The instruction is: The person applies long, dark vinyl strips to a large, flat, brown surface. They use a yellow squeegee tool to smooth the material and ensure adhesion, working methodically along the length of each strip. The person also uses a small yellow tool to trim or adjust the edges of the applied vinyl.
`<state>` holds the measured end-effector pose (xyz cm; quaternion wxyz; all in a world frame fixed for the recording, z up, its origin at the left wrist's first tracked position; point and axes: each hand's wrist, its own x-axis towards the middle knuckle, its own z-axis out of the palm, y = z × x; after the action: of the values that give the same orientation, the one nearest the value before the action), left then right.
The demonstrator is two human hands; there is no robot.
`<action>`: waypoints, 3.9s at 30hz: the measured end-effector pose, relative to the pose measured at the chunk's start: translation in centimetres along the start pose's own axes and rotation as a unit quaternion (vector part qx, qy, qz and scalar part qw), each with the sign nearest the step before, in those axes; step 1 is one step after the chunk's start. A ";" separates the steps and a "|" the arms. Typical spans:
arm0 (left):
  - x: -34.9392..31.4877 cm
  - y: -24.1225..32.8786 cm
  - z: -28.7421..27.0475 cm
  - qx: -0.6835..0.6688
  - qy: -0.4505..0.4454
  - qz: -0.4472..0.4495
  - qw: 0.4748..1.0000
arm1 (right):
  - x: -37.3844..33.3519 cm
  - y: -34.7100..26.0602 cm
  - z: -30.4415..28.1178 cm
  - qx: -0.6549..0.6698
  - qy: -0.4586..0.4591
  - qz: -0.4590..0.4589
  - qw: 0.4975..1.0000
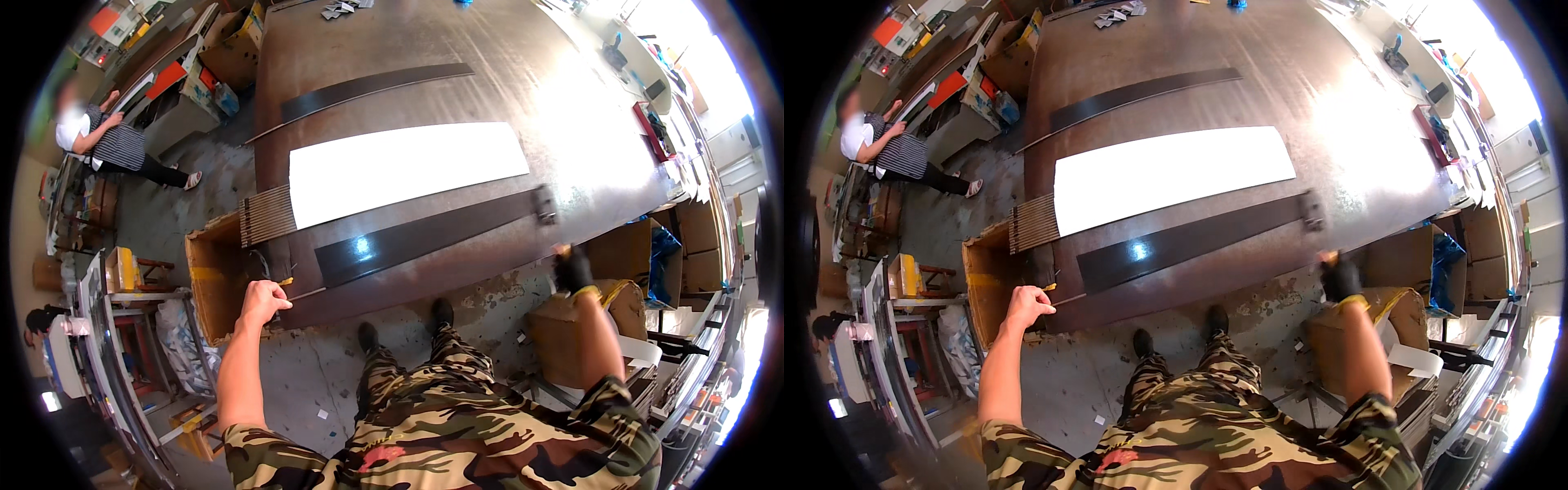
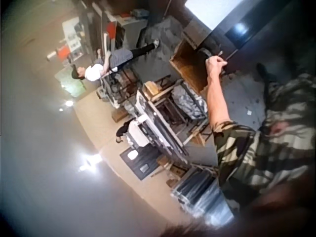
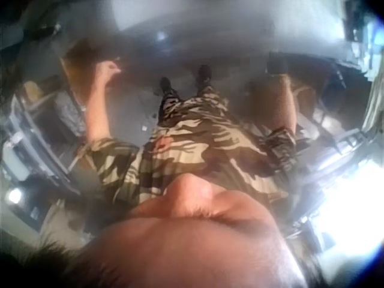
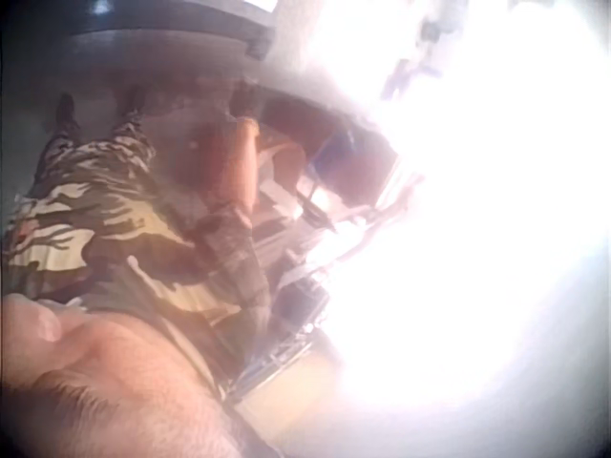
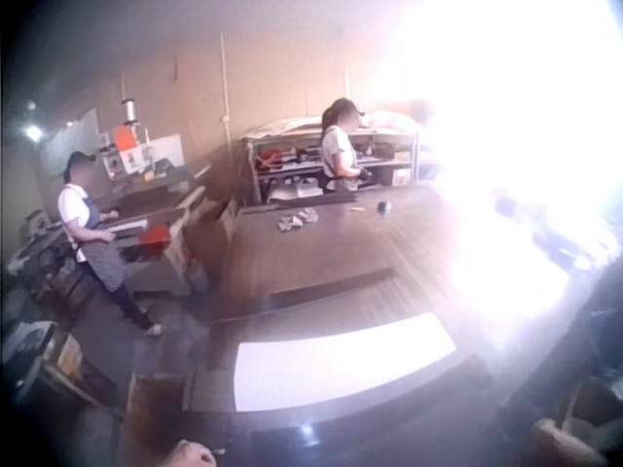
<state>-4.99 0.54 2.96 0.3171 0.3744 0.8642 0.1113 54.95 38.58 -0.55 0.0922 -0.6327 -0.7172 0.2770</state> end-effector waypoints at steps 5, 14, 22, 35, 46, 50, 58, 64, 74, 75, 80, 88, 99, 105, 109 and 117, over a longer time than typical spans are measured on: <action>0.4 -0.2 0.1 -0.014 0.003 0.007 1.000 | 3.3 2.5 -3.8 0.031 0.113 0.034 0.993; 1.5 0.4 -0.2 -0.016 -0.038 -0.025 0.999 | -19.1 -29.0 13.7 -0.023 -0.296 -0.249 0.922; 1.5 -1.1 0.4 0.003 -0.033 0.021 0.999 | -10.5 -13.5 6.2 -0.040 -0.113 -0.108 0.987; -2.2 -2.2 3.7 0.209 0.216 0.336 0.893 | -6.8 -7.6 4.4 0.117 -0.031 -0.076 0.990; -2.9 -1.6 6.0 0.243 0.290 0.303 0.874 | -17.3 -22.8 12.5 -0.006 -0.257 -0.170 0.951; -3.1 -0.8 5.5 0.196 0.259 0.270 0.907 | -8.8 -8.5 5.9 0.023 -0.077 -0.060 0.995; -2.4 0.1 4.2 0.184 0.223 0.215 0.933 | 9.0 1.8 -7.6 -0.179 0.048 0.088 0.979; -2.3 0.5 3.8 0.211 0.204 0.203 0.934 | 8.4 -3.9 -0.3 -0.211 0.144 -0.230 0.939; -1.8 -0.5 3.9 0.207 0.195 0.279 0.917 | -11.0 -22.0 17.6 -0.051 -0.046 -0.450 0.891; -1.7 -0.5 3.8 0.205 0.195 0.290 0.914 | -13.1 -24.3 19.7 -0.045 -0.081 -0.470 0.878; -1.2 -0.7 2.8 0.205 0.172 0.317 0.910 | -19.5 -33.9 27.3 0.008 -0.175 -0.589 0.789; -1.5 -0.8 1.5 0.218 0.137 0.356 0.898 | -18.5 -31.5 23.9 0.352 -0.085 -0.206 0.909; -3.4 3.8 -11.2 0.286 0.176 0.378 0.863 | -0.8 -28.4 11.0 0.771 0.040 0.237 0.590; 13.9 2.2 -17.9 0.302 0.288 0.333 0.845 | 18.3 -39.5 12.1 0.797 -0.070 0.116 0.588; 25.4 1.4 -20.5 0.297 0.350 0.290 0.840 | 27.7 -44.5 15.9 0.784 -0.162 0.130 0.585; 35.3 -4.0 -18.6 0.331 0.262 0.227 0.878 | 25.0 -41.8 17.1 0.670 -0.150 0.164 0.709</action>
<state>-37.32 23.99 -0.78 -0.0976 0.6008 0.7932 -0.0177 6.32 55.88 1.31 0.3356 -0.4629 -0.2327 0.7867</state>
